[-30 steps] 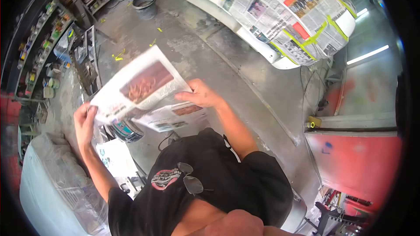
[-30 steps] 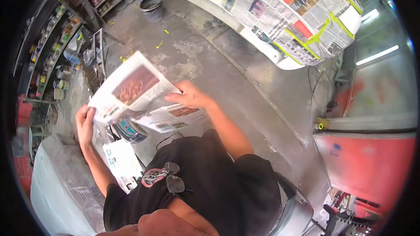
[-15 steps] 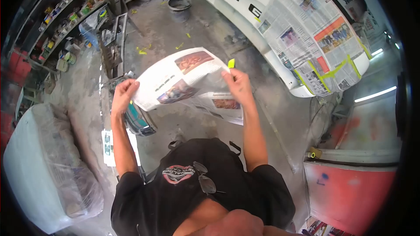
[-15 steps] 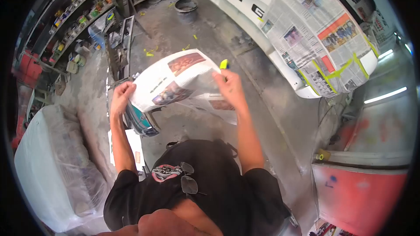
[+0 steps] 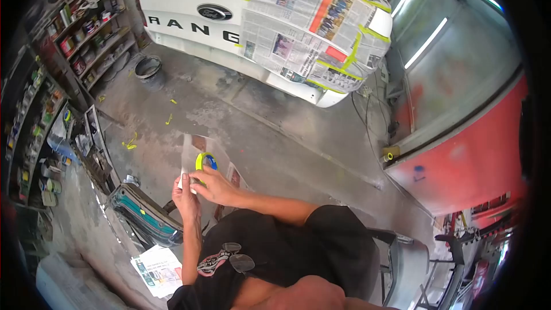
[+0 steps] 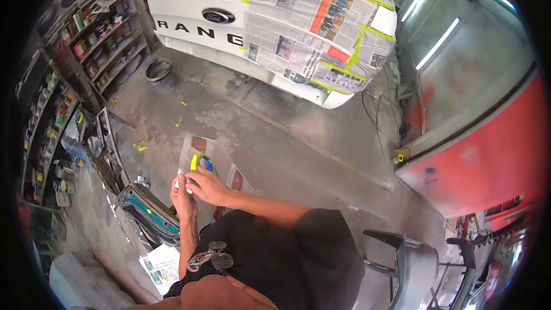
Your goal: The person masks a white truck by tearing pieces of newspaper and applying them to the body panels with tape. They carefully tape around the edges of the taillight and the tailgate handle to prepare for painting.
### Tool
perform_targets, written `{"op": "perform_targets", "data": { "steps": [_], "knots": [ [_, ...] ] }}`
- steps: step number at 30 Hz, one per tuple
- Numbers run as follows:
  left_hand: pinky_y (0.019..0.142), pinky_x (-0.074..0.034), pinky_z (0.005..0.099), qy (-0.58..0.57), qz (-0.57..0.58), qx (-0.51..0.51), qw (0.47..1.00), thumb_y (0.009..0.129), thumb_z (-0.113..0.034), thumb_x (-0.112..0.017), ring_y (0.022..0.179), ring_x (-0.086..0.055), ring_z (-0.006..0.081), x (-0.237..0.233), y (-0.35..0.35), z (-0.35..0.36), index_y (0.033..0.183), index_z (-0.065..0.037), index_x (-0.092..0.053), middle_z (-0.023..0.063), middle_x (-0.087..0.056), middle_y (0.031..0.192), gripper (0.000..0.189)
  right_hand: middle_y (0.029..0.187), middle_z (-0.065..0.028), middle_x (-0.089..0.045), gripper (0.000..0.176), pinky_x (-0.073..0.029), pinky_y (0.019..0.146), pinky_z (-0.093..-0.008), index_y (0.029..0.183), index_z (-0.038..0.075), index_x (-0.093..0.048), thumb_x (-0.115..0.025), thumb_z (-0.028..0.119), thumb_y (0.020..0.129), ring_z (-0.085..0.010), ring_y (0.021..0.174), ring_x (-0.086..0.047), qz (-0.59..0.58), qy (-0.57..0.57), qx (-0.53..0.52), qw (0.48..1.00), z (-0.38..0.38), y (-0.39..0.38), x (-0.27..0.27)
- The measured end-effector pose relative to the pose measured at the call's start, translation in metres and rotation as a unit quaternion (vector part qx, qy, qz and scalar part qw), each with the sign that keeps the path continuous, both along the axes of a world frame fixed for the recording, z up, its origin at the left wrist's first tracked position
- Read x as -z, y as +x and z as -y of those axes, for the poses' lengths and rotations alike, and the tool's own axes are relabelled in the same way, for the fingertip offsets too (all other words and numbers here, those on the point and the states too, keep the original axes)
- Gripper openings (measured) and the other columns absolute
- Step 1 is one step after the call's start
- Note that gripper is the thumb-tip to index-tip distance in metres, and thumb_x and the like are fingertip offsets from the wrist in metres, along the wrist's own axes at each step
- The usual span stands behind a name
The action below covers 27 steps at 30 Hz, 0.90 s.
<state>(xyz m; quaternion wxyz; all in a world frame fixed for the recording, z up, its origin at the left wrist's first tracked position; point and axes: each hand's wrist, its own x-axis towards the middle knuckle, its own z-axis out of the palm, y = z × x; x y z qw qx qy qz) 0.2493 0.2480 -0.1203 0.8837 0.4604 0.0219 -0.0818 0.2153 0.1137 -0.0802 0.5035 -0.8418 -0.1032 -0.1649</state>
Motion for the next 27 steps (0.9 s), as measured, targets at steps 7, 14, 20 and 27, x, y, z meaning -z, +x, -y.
{"op": "perform_targets", "data": {
  "steps": [7,14,20,27],
  "knots": [
    [0.08,-0.05,0.0266,-0.066,-0.012,0.05,0.997,0.102,-0.014,-0.061,0.091,-0.062,0.0099,0.004,-0.01,0.013,0.109,-0.001,-0.063,0.0051,-0.067,0.102,0.015,0.098,-0.0188,-0.058,0.034,-0.05,0.074,-0.0436,0.12,0.003,-0.063,-0.069,0.013,0.089,-0.0379,0.086,-0.062,0.019,0.028,0.089,0.995,0.011,-0.008,0.003],
    [0.076,-0.049,0.0249,0.116,0.047,0.027,0.992,0.104,-0.019,-0.059,0.081,-0.06,0.008,0.009,0.008,0.007,0.109,0.0,-0.069,0.0038,-0.068,0.095,0.022,0.101,-0.0194,-0.054,0.038,-0.05,0.072,-0.0449,0.124,0.004,-0.06,-0.07,0.016,0.09,-0.0383,0.086,-0.06,0.024,0.003,0.047,0.999,0.01,-0.02,-0.015],
    [0.097,-0.051,0.0379,-0.065,0.029,0.13,0.989,0.108,-0.041,-0.047,0.115,-0.06,0.0193,-0.038,-0.018,0.019,0.122,0.005,-0.063,0.0119,-0.064,0.123,0.051,0.099,-0.0177,-0.063,0.025,-0.051,0.07,-0.038,0.115,0.002,-0.066,-0.068,0.01,0.092,-0.0331,0.083,-0.063,0.088,0.023,0.132,0.987,0.024,-0.011,-0.009],
    [0.115,-0.036,0.0488,0.234,0.172,-0.03,0.956,0.091,-0.019,-0.074,0.137,-0.046,0.0313,-0.05,0.035,0.015,0.155,-0.006,-0.032,0.018,-0.046,0.149,0.078,0.096,-0.0039,-0.068,0.013,-0.049,0.075,-0.0292,0.108,0.003,-0.069,-0.064,0.006,0.096,-0.012,0.087,-0.061,-0.089,0.12,-0.056,0.987,0.106,-0.01,-0.055]
  ]
}}
